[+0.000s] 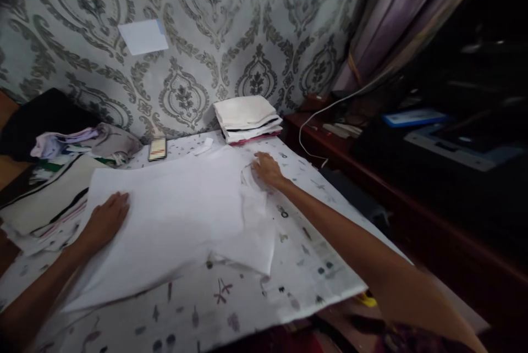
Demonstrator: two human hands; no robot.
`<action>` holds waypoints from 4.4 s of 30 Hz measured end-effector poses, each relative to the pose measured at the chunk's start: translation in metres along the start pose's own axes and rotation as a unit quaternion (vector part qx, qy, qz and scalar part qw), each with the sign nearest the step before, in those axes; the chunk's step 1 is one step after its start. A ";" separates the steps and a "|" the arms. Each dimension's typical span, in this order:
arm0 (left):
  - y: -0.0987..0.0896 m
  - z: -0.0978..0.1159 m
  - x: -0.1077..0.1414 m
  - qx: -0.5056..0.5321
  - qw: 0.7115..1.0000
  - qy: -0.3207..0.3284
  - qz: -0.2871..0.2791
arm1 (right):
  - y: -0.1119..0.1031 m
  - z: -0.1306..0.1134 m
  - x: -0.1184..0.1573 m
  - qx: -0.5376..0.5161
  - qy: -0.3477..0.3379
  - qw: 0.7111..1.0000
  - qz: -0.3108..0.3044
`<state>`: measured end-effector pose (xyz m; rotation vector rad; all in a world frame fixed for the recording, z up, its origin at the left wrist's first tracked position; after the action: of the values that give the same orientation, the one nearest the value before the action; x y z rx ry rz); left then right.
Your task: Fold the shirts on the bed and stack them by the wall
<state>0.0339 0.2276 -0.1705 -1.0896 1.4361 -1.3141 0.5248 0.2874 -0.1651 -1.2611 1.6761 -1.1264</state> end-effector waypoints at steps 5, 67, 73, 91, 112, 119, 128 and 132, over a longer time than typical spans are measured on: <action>-0.018 0.091 0.029 0.069 0.982 0.173 -0.032 | -0.010 0.021 0.091 -0.070 0.007 0.997 0.019; -0.047 0.327 -0.142 0.220 0.916 0.335 0.009 | -0.031 0.027 0.118 -0.114 0.122 0.985 0.044; -0.037 0.350 -0.200 0.143 0.940 0.309 -0.019 | -0.031 0.023 0.125 -0.069 0.115 0.991 0.006; -0.047 0.317 -0.118 0.311 0.893 0.323 -0.026 | -0.027 0.040 0.141 -0.223 0.098 0.970 0.017; -0.079 0.286 0.121 0.370 0.841 0.395 -0.025 | -0.016 0.000 0.283 -0.364 0.000 0.930 -0.054; -0.072 0.264 0.133 0.466 0.802 0.357 -0.114 | -0.011 -0.008 0.292 -0.455 0.025 0.878 -0.150; -0.064 0.160 0.152 0.303 0.908 0.287 0.021 | -0.027 0.005 0.302 -0.241 0.008 0.948 -0.209; -0.054 0.107 0.158 0.213 0.948 0.230 0.053 | -0.043 -0.018 0.291 -0.131 -0.025 0.978 -0.161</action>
<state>0.1046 0.0469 -0.1293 -0.4281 1.4121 -1.7731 0.4523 0.0038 -0.1343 -1.7635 1.6606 -1.0707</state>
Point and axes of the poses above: each hand's wrist, its own x-axis away from the middle knuckle, its own y-axis out of the palm, z = x × y, the point moved 7 cm from there along -x, towards the middle knuckle, and after that the axes turned 10 degrees about y, right-handed, at the moved point
